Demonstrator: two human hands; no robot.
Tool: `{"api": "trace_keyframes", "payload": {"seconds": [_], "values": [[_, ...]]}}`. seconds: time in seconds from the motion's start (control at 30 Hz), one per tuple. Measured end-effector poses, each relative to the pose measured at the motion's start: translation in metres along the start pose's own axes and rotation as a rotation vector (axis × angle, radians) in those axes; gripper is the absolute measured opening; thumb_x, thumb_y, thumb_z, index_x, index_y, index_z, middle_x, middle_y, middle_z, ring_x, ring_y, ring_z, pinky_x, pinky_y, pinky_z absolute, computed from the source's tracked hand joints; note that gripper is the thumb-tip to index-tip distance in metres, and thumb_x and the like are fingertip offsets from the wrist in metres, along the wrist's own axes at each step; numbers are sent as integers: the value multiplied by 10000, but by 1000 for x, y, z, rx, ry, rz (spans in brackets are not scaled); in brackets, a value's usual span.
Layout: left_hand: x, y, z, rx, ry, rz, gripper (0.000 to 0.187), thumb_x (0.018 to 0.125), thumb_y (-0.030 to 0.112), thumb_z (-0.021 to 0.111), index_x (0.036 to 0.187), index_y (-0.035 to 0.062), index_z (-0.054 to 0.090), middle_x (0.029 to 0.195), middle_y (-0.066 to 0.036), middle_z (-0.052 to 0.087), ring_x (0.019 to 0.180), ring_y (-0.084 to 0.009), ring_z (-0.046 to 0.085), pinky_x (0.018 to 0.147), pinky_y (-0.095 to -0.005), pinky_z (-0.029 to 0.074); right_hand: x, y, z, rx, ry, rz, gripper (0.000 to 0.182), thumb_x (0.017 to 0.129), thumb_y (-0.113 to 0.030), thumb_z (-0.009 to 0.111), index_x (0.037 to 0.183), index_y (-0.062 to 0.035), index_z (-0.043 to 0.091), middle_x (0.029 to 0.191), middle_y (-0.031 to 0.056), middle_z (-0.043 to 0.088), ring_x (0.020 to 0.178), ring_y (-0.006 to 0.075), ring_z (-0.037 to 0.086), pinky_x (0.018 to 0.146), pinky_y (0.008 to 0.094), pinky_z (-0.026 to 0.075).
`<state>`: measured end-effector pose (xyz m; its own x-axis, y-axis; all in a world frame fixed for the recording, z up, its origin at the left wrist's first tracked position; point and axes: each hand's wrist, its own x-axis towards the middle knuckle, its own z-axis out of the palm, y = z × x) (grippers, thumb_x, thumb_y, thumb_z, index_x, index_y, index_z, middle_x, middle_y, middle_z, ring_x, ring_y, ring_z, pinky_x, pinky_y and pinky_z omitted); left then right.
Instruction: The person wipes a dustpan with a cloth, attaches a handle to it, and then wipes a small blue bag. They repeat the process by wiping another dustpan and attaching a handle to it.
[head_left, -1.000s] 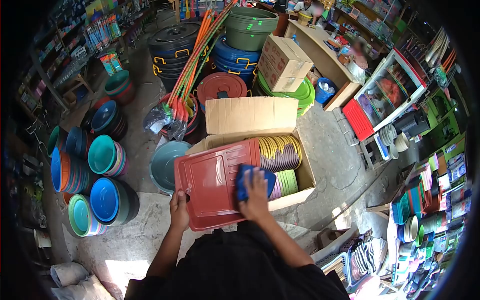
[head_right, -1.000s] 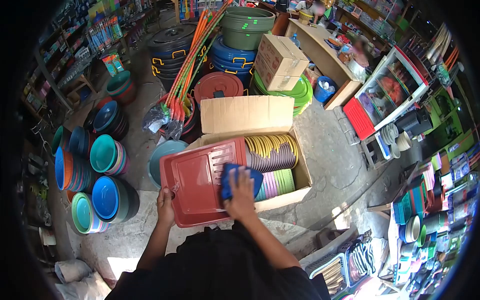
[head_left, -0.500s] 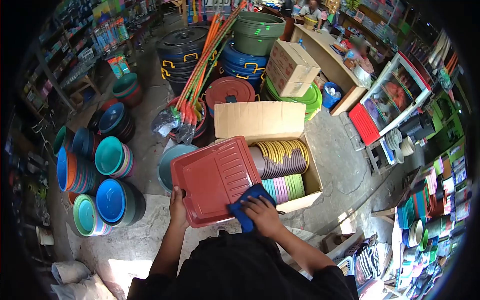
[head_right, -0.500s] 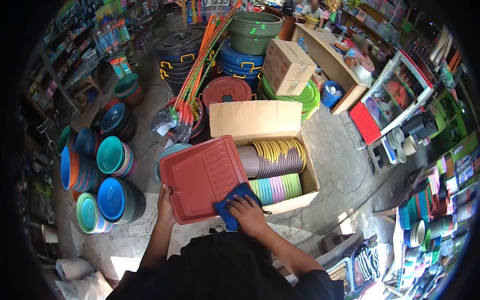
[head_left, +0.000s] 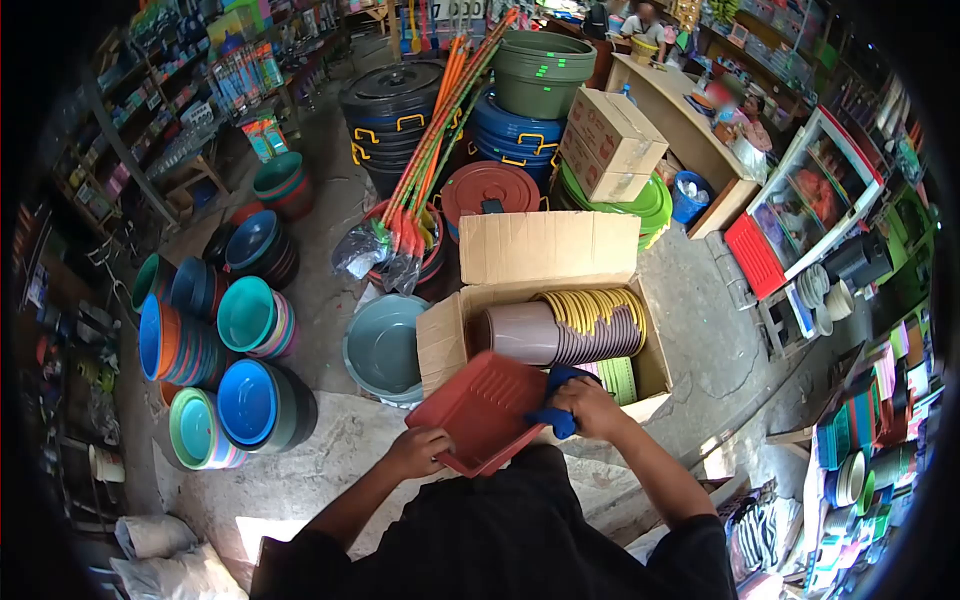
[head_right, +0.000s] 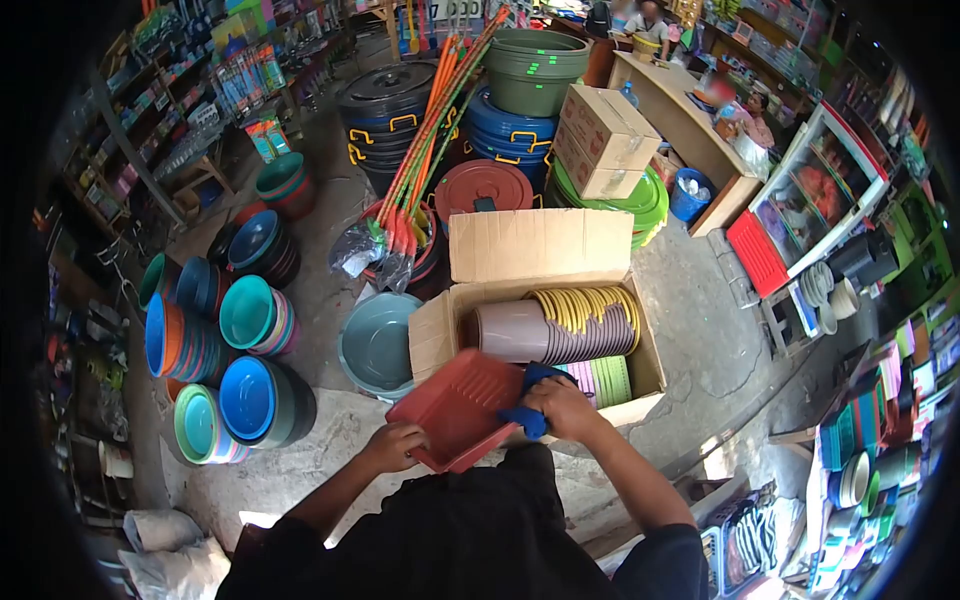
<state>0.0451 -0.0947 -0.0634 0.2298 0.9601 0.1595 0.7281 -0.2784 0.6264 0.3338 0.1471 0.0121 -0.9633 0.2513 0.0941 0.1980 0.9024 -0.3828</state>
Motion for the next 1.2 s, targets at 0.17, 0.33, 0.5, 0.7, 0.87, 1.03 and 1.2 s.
{"api": "trace_keyframes", "payload": {"seconds": [0.17,0.33,0.5,0.7,0.87,1.03,1.2], "values": [[-1,1,25,-374,57,-433,265,870,268,685,895,12,625,817,-118,635,711,-241,640,638,-342,499,5,18,4,562,389,351,327,702,-40,651,1028,-66,660,996,150,673,946,361,630,819,418,498],[19,24,43,-1090,385,-717,304,1016,275,464,1076,9,597,870,-39,656,751,-137,640,650,-295,542,46,-61,39,362,437,62,562,783,-199,698,1304,-64,539,1284,213,566,1222,378,518,1042,493,378],[23,20,37,-935,485,-671,315,1031,295,413,1054,31,584,851,-28,625,751,-119,604,636,-286,530,55,-118,39,137,191,3,915,569,-240,740,1429,-214,428,1510,73,358,1405,329,301,1130,548,222],[26,48,-6,-915,547,-660,422,1042,352,370,805,49,543,717,40,486,705,-53,423,639,-270,405,46,-12,36,141,645,292,399,936,-333,520,1183,-36,617,1200,181,623,1184,408,520,1029,510,350],[23,27,11,-880,504,-604,443,1050,362,338,791,51,520,717,44,469,704,-52,419,642,-271,407,49,-26,27,206,615,392,415,923,-335,567,1213,-42,610,1237,181,605,1240,414,474,1077,517,310],[53,45,-16,-702,385,-736,551,1044,459,250,1053,11,571,923,-40,605,799,-96,543,742,-279,472,89,-108,14,340,468,304,507,853,-302,632,1310,-98,553,1367,112,523,1322,380,400,1101,555,258],[89,51,-39,-1097,627,-721,604,1020,541,229,1104,33,546,980,-61,584,849,-146,575,704,-292,477,102,-135,7,25,132,122,747,681,-225,688,1390,-117,480,1489,74,396,1410,358,279,1121,553,222]]}}
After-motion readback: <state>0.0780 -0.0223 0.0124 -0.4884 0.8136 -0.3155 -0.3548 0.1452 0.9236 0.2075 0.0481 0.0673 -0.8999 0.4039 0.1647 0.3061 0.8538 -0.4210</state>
